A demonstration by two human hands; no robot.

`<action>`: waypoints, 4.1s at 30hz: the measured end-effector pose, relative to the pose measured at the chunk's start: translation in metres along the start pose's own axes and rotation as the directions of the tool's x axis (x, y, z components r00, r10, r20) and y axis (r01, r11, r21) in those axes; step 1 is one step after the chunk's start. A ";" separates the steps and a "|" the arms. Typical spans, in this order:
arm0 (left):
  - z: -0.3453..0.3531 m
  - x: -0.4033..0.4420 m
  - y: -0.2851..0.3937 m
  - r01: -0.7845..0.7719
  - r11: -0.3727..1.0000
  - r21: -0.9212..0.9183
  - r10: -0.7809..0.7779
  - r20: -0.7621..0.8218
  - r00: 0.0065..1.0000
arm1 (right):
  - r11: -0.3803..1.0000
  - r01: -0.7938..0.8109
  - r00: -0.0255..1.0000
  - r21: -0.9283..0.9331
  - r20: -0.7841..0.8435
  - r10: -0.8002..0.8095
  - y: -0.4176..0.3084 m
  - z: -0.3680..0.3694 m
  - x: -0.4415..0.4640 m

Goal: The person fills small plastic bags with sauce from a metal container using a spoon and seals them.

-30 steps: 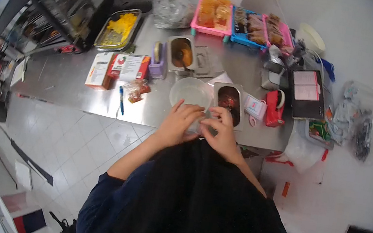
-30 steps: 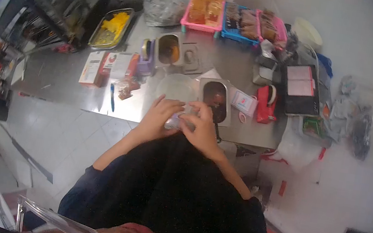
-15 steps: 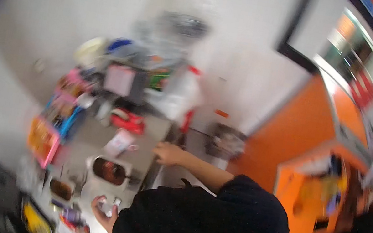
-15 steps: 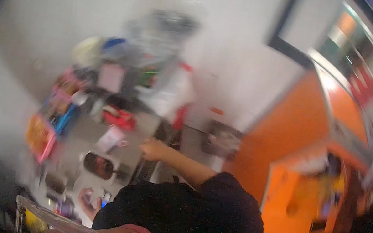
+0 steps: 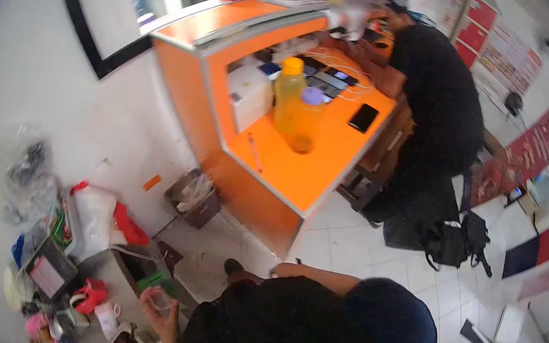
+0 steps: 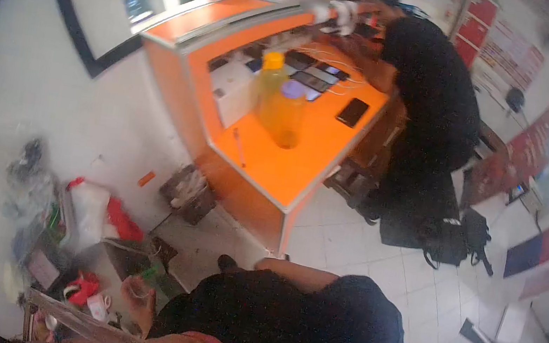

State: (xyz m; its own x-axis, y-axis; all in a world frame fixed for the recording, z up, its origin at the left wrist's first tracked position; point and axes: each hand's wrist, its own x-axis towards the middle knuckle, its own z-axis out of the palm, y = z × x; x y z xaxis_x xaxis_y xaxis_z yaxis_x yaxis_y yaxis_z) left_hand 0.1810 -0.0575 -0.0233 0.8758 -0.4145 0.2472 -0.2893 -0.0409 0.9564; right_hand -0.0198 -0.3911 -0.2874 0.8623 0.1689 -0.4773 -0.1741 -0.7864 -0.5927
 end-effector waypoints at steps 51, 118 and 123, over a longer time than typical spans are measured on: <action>0.467 0.086 -0.097 -0.054 0.985 -0.166 -0.018 -0.406 0.914 | 0.911 -0.353 -0.041 0.213 -0.976 0.212 0.418 -0.457 -0.323; 0.449 0.089 -0.142 -0.089 0.915 -0.394 -0.071 -0.374 0.925 | 0.911 -0.312 -0.025 0.269 -0.961 0.276 0.406 -0.464 -0.331; 0.445 0.085 -0.145 -0.071 0.970 -0.234 -0.032 -0.407 0.913 | 0.896 -0.313 -0.050 0.314 -0.948 0.315 0.408 -0.463 -0.327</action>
State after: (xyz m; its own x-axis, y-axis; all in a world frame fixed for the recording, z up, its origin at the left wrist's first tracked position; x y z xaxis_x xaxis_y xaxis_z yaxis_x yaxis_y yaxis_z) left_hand 0.1259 -0.4919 -0.2105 0.9660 -0.0065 0.2585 -0.2519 0.2023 0.9464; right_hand -0.1526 -1.0426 -0.0725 0.3526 -0.8194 0.4520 -0.5755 -0.5707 -0.5857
